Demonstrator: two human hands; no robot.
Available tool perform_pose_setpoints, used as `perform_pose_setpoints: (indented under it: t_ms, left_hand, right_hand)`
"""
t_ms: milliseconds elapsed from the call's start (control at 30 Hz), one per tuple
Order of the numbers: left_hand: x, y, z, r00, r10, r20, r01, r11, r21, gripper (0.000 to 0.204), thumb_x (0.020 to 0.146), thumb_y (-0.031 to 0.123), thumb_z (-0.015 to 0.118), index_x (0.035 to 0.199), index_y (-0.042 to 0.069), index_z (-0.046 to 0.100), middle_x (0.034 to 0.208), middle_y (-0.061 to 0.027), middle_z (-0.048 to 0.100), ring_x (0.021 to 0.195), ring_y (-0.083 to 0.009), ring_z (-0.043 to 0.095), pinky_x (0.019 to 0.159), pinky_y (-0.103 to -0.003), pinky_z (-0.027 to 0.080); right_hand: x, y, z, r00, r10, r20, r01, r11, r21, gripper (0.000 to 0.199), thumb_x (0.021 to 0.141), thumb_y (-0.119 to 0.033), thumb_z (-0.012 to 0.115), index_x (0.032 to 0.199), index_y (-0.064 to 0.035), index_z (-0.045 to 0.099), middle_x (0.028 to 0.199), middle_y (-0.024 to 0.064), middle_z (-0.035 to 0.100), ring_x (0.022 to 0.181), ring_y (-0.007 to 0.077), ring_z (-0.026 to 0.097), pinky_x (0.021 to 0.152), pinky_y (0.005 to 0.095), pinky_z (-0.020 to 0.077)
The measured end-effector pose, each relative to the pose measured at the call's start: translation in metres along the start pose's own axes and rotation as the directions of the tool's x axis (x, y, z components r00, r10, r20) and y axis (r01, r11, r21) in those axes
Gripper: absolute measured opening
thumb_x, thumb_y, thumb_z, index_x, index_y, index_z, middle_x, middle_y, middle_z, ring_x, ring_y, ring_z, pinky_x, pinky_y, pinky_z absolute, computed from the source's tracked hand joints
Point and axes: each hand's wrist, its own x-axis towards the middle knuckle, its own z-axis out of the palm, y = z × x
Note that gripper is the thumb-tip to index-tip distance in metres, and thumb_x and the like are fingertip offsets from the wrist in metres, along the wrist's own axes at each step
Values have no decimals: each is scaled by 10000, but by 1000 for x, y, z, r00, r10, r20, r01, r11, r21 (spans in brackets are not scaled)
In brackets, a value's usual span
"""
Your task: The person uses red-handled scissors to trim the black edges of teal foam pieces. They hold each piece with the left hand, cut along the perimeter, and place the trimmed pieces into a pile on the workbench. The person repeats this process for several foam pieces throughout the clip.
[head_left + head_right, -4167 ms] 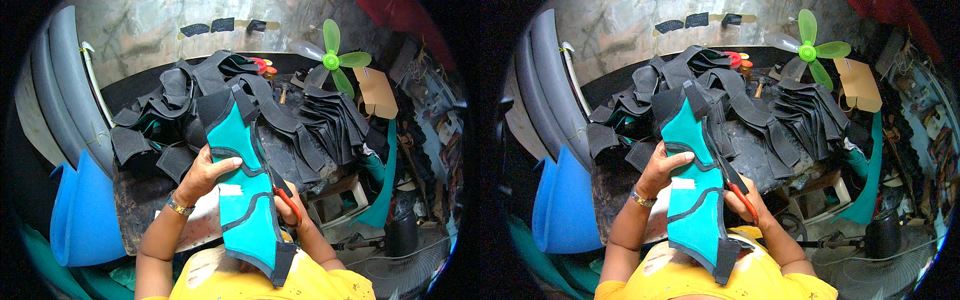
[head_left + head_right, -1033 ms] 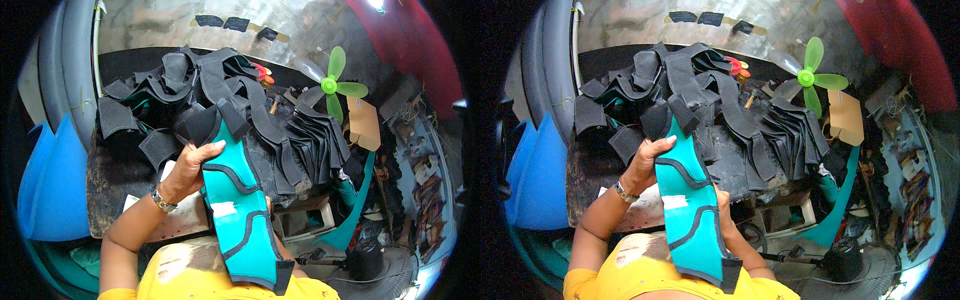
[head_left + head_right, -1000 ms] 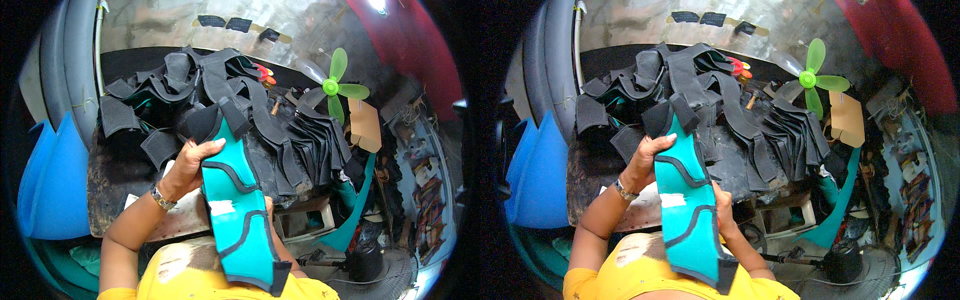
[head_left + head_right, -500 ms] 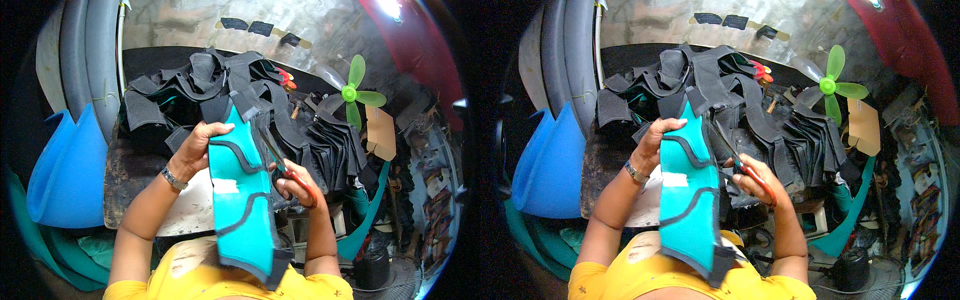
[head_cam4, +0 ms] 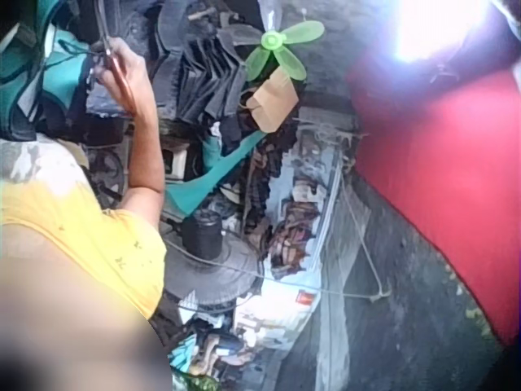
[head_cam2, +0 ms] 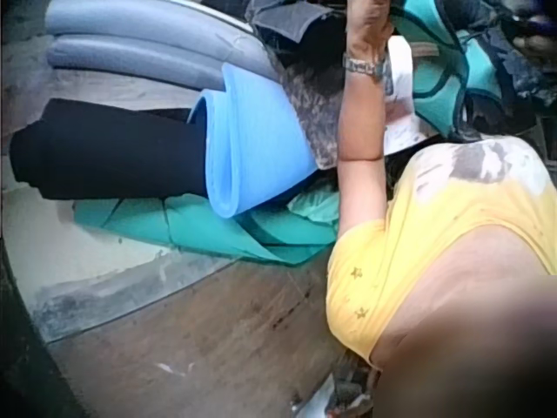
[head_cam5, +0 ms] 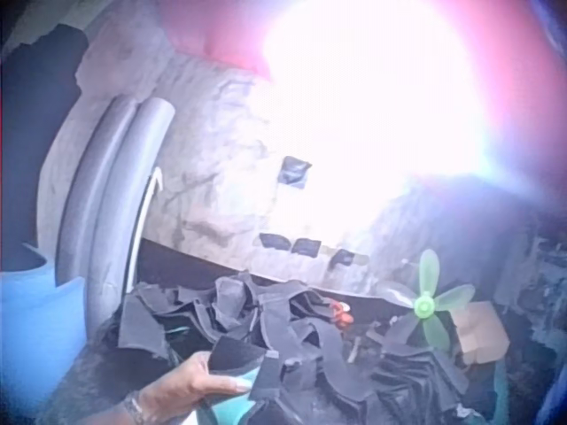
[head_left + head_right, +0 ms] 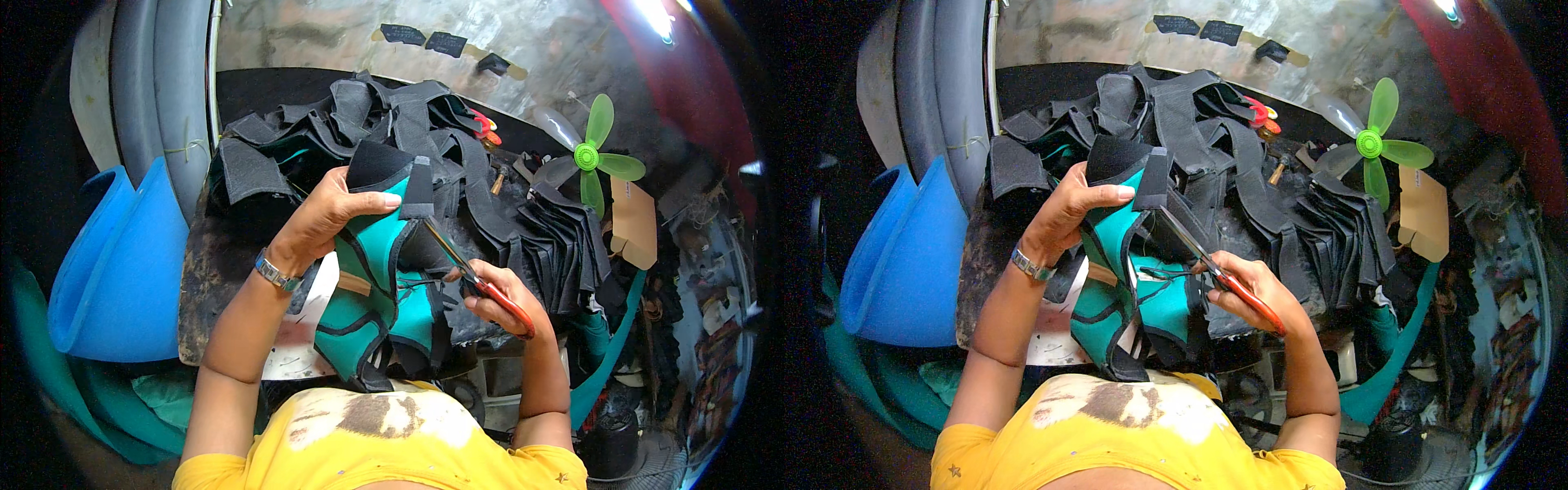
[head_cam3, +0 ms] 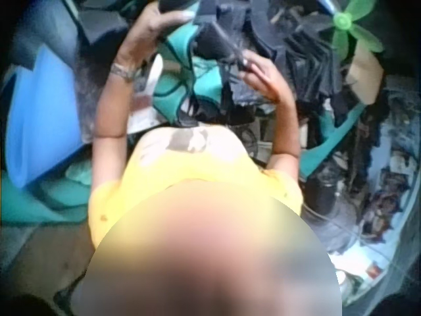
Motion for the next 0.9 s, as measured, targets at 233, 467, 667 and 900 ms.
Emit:
perform_pose_setpoints:
  t_ms: [233, 467, 667, 900]
  left_hand:
    - [-6, 8, 5, 997, -14, 69, 6, 993, 118, 262, 741, 107, 760, 956, 11, 646, 900, -32, 675, 779, -73, 614, 726, -223, 509]
    - [-9, 9, 8, 995, -8, 95, -6, 989, 147, 257, 738, 116, 765, 944, 8, 655, 877, -27, 680, 777, -68, 612, 737, -222, 505]
    - [-8, 8, 12, 997, -33, 67, 19, 978, 206, 414, 691, 104, 764, 1056, -15, 610, 969, -51, 666, 841, -96, 617, 814, -258, 498]
    - [-7, 9, 22, 990, 84, 116, -108, 969, 221, 390, 763, 70, 732, 1117, -26, 600, 1005, -27, 656, 859, -68, 589, 810, -232, 491]
  right_hand:
    - [-8, -1, 2, 999, -23, 38, 23, 1000, -7, 326, 763, -64, 620, 1088, -73, 625, 600, -13, 436, 570, 68, 381, 531, 243, 335]
    - [-13, -1, -1, 992, -98, 74, 99, 995, -7, 295, 760, -54, 638, 1055, -62, 643, 547, 7, 436, 496, 69, 393, 486, 244, 323]
    - [-16, -1, -1, 982, -183, 56, 188, 974, -123, 290, 749, -53, 643, 1039, -42, 641, 523, 25, 440, 445, 96, 385, 452, 246, 308]
    - [-22, -3, 0, 967, -256, 3, 252, 948, -194, 249, 720, -29, 637, 969, -19, 627, 553, 64, 493, 453, 116, 450, 473, 261, 386]
